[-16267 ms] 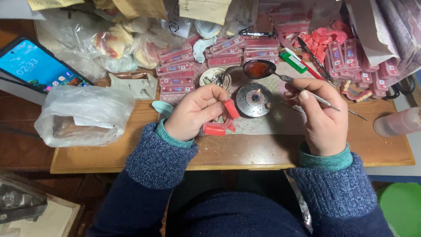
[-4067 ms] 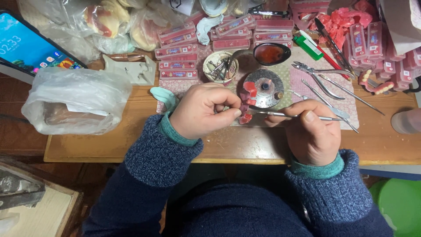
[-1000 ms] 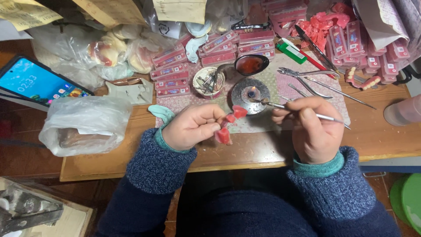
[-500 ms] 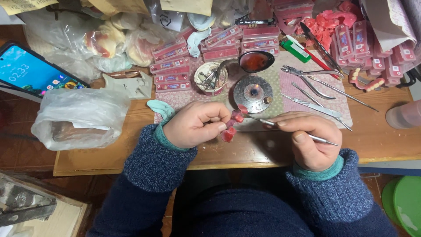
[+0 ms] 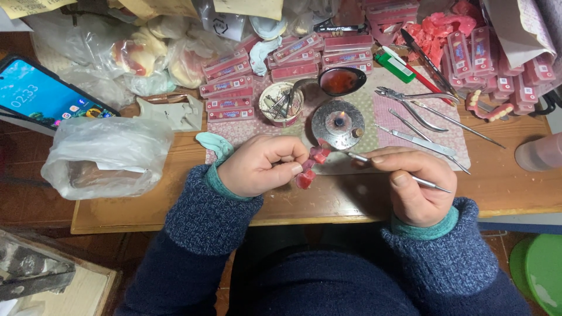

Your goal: Shaping red wax on a dental mold using a metal sculpting tool and a heat source.

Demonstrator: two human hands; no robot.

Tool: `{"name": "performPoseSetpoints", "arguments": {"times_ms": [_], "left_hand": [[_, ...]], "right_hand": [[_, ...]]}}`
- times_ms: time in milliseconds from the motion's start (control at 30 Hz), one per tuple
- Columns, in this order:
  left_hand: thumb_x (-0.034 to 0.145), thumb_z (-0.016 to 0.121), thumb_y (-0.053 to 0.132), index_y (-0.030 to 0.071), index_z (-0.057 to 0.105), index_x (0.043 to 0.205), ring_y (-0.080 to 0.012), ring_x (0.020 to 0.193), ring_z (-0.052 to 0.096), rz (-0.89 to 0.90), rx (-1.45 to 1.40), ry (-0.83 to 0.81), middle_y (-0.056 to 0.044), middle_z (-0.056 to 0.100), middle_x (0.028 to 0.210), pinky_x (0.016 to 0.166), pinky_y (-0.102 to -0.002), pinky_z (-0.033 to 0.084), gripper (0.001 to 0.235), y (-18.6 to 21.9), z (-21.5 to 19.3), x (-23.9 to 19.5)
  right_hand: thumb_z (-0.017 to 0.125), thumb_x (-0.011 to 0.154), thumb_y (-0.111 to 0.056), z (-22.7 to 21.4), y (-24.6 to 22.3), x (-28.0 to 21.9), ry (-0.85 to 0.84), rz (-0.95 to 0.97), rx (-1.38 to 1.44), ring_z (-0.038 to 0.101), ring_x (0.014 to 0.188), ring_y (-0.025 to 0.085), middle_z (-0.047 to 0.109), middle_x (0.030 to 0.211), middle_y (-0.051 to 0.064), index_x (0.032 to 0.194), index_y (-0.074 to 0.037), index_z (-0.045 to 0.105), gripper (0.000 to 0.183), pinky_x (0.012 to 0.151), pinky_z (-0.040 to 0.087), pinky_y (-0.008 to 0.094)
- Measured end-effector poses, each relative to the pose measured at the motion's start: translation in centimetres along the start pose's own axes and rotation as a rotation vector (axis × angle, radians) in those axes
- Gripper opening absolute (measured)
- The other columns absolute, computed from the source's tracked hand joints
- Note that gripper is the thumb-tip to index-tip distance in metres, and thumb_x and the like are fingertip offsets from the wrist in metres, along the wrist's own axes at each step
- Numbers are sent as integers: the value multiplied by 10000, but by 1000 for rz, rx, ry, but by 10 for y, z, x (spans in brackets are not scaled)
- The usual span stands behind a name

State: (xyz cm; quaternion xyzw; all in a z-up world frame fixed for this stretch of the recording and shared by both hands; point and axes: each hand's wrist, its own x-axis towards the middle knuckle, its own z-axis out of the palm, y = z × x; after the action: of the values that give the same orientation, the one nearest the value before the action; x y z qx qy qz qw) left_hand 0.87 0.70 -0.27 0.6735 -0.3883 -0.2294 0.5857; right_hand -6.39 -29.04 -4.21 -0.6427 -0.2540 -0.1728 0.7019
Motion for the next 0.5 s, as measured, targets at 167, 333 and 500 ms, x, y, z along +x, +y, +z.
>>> {"name": "performPoseSetpoints", "arguments": {"times_ms": [167, 333, 500], "left_hand": [[1045, 558, 101, 6, 619, 1071, -48, 827, 624, 8, -31, -3, -17, 707, 924, 727, -231, 514, 116, 0, 1, 0], [1043, 558, 98, 3, 620, 1077, -48, 820, 607, -17, -48, 1, -18, 702, 928, 718, -230, 503, 118, -1, 1, -1], [1055, 547, 98, 3, 611, 1082, -51, 874, 638, 16, -96, -13, -17, 703, 965, 774, -234, 530, 117, -1, 1, 0]], "right_hand": [[614, 1080, -185, -1, -1, 1, -26, -6, -22, 755, 1002, 309, 737, 1077, 237, 1110, 70, 690, 267, 970, 608, 386], [614, 1077, -176, -3, -1, 1, -33, -2, -4, 756, 990, 313, 740, 1062, 243, 1104, 77, 693, 266, 970, 602, 391], [603, 1083, -176, -5, 0, 1, -37, -21, 0, 753, 990, 317, 730, 1067, 247, 1113, 75, 687, 266, 965, 606, 397]]}}
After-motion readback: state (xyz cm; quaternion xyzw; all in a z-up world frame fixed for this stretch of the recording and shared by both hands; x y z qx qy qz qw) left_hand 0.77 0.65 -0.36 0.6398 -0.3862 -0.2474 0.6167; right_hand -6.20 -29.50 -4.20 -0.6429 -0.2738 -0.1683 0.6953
